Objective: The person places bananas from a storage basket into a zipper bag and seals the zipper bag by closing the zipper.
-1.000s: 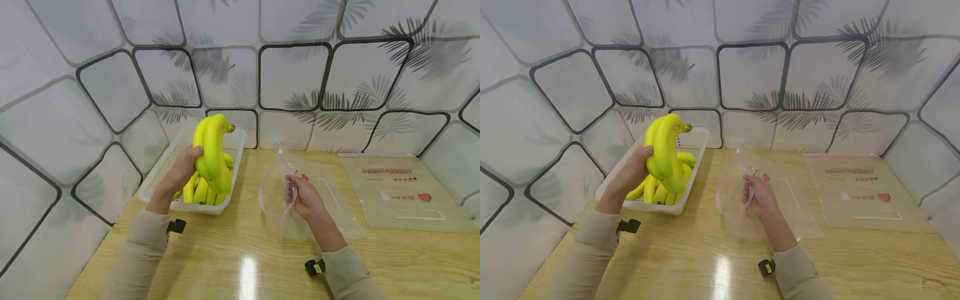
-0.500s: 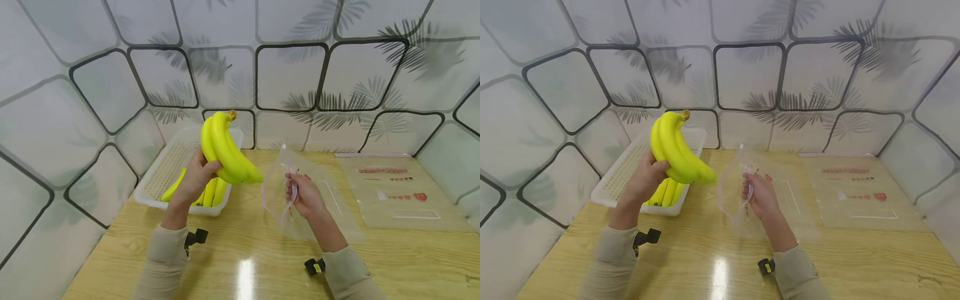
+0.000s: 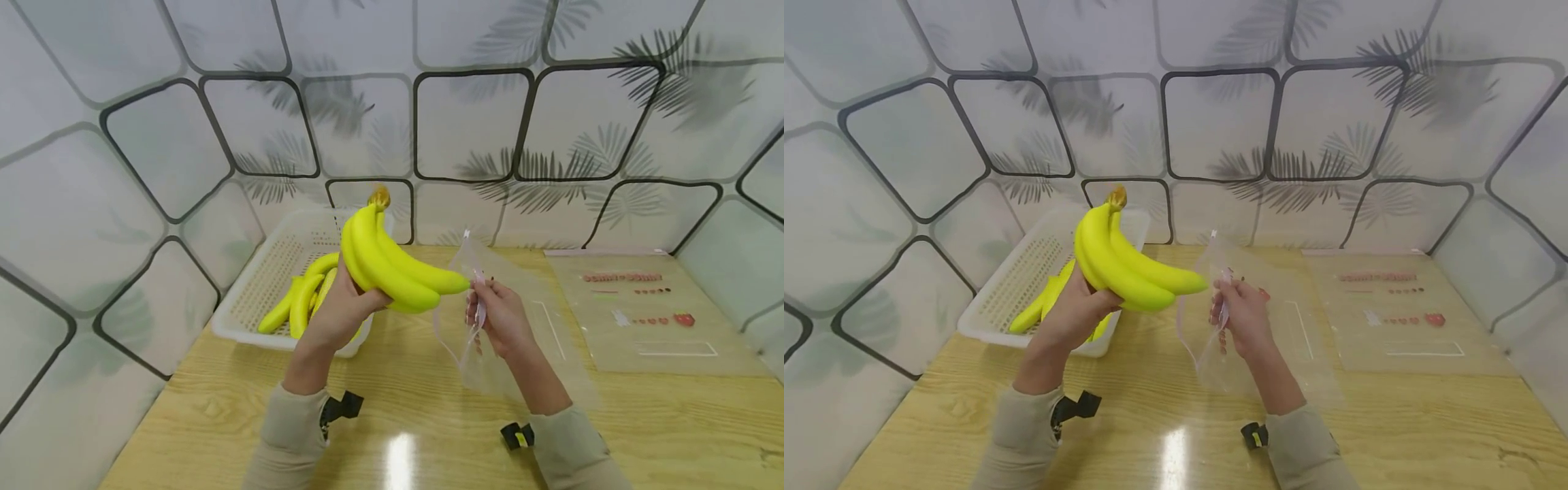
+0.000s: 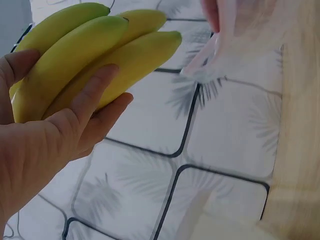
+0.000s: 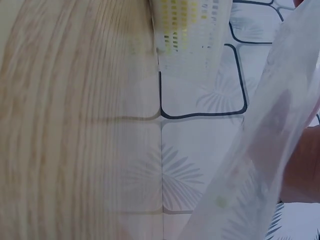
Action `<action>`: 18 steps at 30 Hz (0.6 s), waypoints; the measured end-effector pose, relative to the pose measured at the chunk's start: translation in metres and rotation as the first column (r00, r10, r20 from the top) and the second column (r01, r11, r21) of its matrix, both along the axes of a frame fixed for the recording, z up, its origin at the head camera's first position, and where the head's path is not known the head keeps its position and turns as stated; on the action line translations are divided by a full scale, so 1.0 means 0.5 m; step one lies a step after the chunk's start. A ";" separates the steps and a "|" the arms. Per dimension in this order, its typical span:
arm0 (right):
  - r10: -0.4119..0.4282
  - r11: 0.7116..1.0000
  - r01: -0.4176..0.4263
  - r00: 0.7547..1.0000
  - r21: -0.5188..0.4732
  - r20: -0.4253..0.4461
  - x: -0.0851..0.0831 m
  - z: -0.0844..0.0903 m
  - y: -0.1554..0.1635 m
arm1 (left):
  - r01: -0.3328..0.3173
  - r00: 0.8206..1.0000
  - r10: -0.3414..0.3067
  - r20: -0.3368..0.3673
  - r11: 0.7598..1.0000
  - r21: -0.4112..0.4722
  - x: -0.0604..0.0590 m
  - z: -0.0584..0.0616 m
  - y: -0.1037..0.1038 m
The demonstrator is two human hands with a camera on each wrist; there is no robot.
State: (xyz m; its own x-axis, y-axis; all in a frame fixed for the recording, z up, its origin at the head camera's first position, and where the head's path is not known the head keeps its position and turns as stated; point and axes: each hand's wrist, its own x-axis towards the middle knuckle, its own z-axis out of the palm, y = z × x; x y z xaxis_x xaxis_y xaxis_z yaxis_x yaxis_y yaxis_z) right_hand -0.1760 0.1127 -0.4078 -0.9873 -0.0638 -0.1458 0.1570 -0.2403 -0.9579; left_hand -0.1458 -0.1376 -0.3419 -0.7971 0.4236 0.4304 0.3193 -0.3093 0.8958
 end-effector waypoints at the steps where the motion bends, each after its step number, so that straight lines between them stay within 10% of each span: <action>1: 0.003 1.000 -0.003 1.000 0.007 -0.002 0.001 0.000 -0.001 | 0.012 1.000 -0.012 -0.003 1.000 0.008 -0.001 -0.004 0.005; 18: 0.018 0.998 -0.019 1.000 -0.063 -0.023 0.005 0.010 -0.002 | -0.138 0.973 0.156 0.168 0.984 -0.115 -0.002 -0.042 0.051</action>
State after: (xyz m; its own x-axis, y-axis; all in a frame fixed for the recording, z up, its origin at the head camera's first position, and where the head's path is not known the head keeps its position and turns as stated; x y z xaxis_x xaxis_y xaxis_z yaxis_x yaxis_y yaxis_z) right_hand -0.1734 0.1116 -0.4028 -0.9888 -0.0904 -0.1187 0.1406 -0.2982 -0.9441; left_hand -0.1468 -0.1121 -0.3628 -0.9131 0.3304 0.2389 0.1894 -0.1749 0.9662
